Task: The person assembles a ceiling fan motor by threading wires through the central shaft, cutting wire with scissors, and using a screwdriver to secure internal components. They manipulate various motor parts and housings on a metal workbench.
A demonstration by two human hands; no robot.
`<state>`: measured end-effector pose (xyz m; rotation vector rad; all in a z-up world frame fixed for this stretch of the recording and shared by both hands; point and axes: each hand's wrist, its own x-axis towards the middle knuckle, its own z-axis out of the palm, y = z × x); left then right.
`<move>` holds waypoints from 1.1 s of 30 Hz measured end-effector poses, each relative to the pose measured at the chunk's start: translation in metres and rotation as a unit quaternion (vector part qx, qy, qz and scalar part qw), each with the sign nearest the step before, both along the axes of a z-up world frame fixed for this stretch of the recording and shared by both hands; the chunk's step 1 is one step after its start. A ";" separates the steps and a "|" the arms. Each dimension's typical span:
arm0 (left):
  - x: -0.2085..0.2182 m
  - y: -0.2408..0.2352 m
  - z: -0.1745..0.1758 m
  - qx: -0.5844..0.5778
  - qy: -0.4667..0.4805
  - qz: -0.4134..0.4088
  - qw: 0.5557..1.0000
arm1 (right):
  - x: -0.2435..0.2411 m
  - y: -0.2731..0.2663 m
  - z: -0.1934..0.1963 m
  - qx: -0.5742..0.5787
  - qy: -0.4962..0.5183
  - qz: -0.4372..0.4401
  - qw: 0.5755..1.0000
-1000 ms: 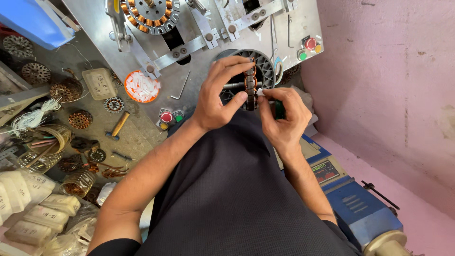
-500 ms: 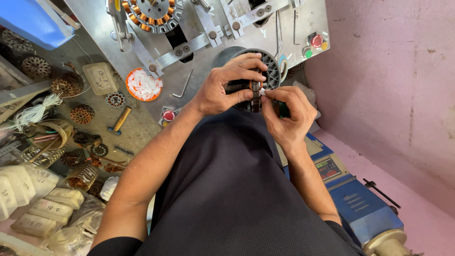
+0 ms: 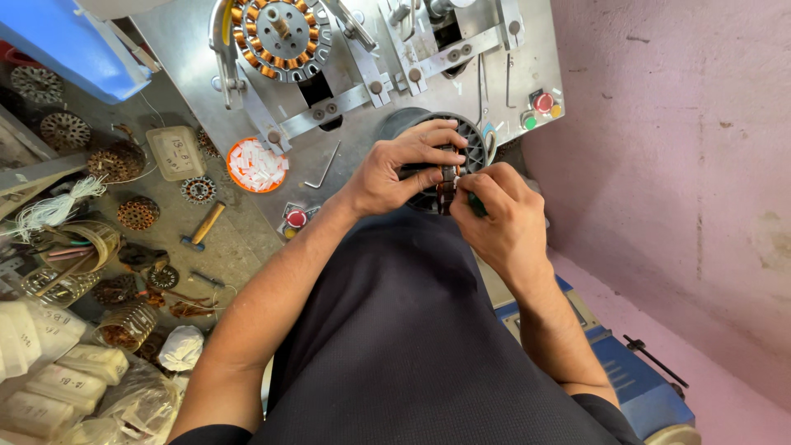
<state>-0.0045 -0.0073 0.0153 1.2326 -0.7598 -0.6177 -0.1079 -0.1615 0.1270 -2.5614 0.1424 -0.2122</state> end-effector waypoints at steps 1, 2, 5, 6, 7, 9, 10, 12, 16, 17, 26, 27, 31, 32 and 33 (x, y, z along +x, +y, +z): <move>0.000 0.001 -0.001 0.000 -0.006 0.003 1.000 | 0.002 0.001 0.002 0.001 0.012 -0.001 1.000; 0.001 0.001 -0.002 -0.005 -0.008 0.005 1.000 | 0.005 0.000 0.004 0.001 0.024 -0.003 1.000; 0.002 0.000 -0.005 -0.011 -0.010 0.006 1.000 | 0.020 -0.018 0.004 0.070 0.126 -0.011 0.989; 0.002 0.000 -0.005 -0.008 -0.012 0.006 1.000 | 0.027 -0.027 0.001 0.116 0.168 -0.013 0.979; 0.001 0.000 -0.006 -0.005 -0.013 0.006 1.000 | 0.033 -0.036 -0.003 0.161 0.210 -0.015 0.964; 0.001 0.001 -0.005 -0.012 -0.001 0.002 1.000 | 0.033 -0.048 -0.008 0.246 0.246 -0.007 0.937; 0.002 0.002 -0.004 -0.017 0.003 -0.001 1.000 | 0.031 -0.052 -0.011 0.285 0.242 0.003 0.927; 0.003 0.003 -0.002 -0.009 0.005 -0.005 1.000 | 0.028 -0.060 -0.016 0.339 0.226 0.025 0.913; 0.005 0.008 -0.003 -0.016 0.004 -0.011 1.000 | 0.024 -0.065 -0.033 0.410 0.231 -0.016 0.882; 0.005 0.008 -0.004 -0.025 0.008 -0.013 1.000 | 0.023 -0.065 -0.037 0.429 0.245 -0.051 0.868; 0.008 0.005 -0.015 -0.053 0.062 -0.043 0.996 | 0.039 -0.077 -0.044 0.421 0.338 -0.037 0.841; 0.008 0.005 -0.016 -0.058 0.070 -0.045 0.995 | 0.042 -0.077 -0.044 0.415 0.339 -0.032 0.844; 0.010 0.004 -0.017 -0.059 0.071 -0.046 0.995 | 0.051 -0.074 -0.042 0.397 0.348 -0.022 0.849; 0.010 0.004 -0.017 -0.059 0.073 -0.046 0.995 | 0.052 -0.073 -0.041 0.395 0.352 -0.024 0.848; 0.010 0.003 -0.018 -0.060 0.075 -0.045 0.994 | 0.053 -0.071 -0.040 0.393 0.353 -0.026 0.849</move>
